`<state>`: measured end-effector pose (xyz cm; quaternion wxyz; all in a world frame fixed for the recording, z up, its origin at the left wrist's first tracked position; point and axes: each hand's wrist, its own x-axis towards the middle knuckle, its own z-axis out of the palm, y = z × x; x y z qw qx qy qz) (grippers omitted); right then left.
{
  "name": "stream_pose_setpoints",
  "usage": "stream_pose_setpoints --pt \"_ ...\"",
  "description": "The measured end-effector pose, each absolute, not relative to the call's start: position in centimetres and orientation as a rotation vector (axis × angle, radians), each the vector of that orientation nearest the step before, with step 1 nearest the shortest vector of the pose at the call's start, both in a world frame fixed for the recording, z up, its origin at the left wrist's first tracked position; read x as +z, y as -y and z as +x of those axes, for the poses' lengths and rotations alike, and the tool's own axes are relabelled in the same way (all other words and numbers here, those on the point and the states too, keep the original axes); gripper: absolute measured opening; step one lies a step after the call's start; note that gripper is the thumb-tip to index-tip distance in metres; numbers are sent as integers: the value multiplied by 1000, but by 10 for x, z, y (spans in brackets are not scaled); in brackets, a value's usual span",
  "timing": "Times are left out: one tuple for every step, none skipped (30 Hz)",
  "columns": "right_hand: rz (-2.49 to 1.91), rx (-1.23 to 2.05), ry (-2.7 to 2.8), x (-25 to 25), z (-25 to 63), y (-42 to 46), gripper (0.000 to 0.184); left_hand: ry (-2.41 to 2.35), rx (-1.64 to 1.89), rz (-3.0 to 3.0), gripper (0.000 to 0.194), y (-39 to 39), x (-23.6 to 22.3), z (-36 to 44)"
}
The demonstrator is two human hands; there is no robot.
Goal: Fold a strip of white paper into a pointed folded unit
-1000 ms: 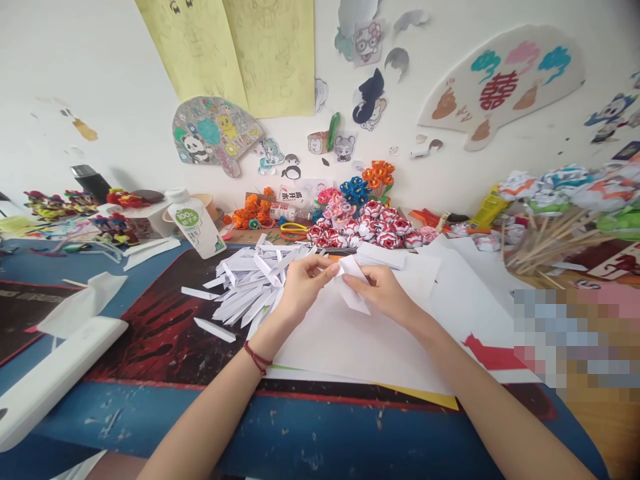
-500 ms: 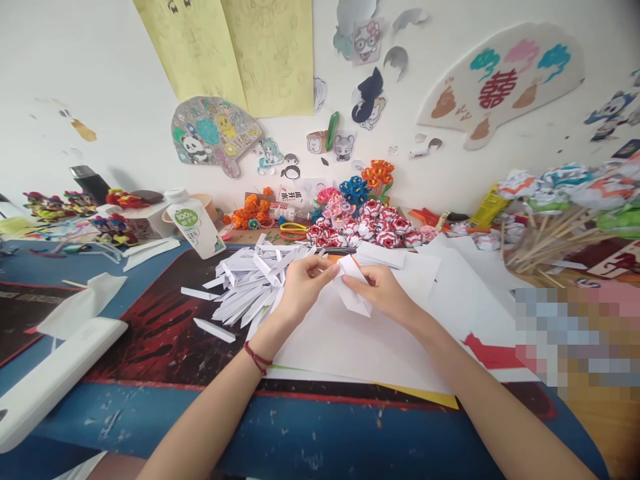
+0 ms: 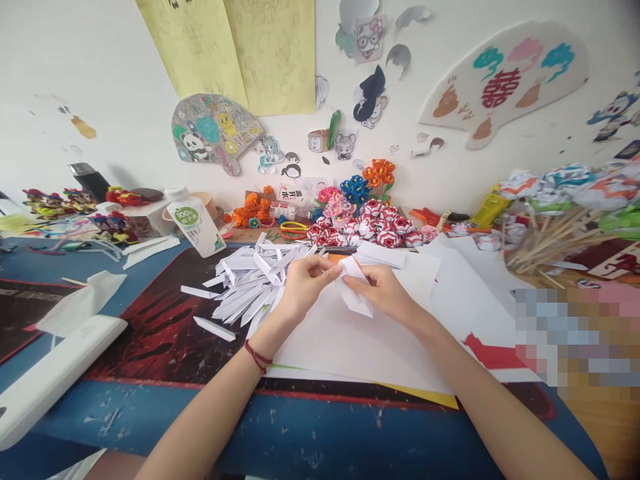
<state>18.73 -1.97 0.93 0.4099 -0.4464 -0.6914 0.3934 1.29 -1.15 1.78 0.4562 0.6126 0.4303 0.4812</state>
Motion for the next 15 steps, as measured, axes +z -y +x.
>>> stream_pose_setpoints --pt "-1125 991 1741 9 187 20 40 -1054 1182 1495 30 11 18 13" --pt "-1126 993 1741 9 188 20 40 -1049 1179 1486 31 11 18 13" --pt "-1125 993 1741 9 188 20 41 -1046 1176 1481 31 11 18 13" --pt "-1124 990 1742 9 188 19 41 -1044 1174 1481 31 11 18 13" --pt "-1120 986 1744 9 188 19 42 -1041 1172 1485 31 11 19 12" --pt "-1115 983 1749 9 189 19 42 -1038 1173 1493 31 10 19 12" --pt "-1110 981 1754 8 189 19 43 -1033 1175 1504 31 10 19 12" --pt "-1107 981 1758 8 189 19 43 -1026 1178 1517 30 10 19 12" --pt "-1105 980 1762 8 189 19 43 -1022 1183 1531 30 10 19 12" --pt "-1104 981 1763 8 189 19 43 -1020 1191 1545 29 10 19 12" --pt "-1103 981 1764 8 189 19 43 -1024 1200 1561 28 10 19 12" --pt "-1105 980 1763 8 189 19 43 -1034 1209 1575 28 10 18 12" --pt "-1106 980 1762 8 189 19 43 -1049 1218 1590 28 9 18 11" --pt "-1108 980 1763 8 189 19 43 -1065 1226 1604 28 9 17 11" --pt "-1109 981 1765 8 189 19 43 -1077 1234 1619 27 8 16 11"
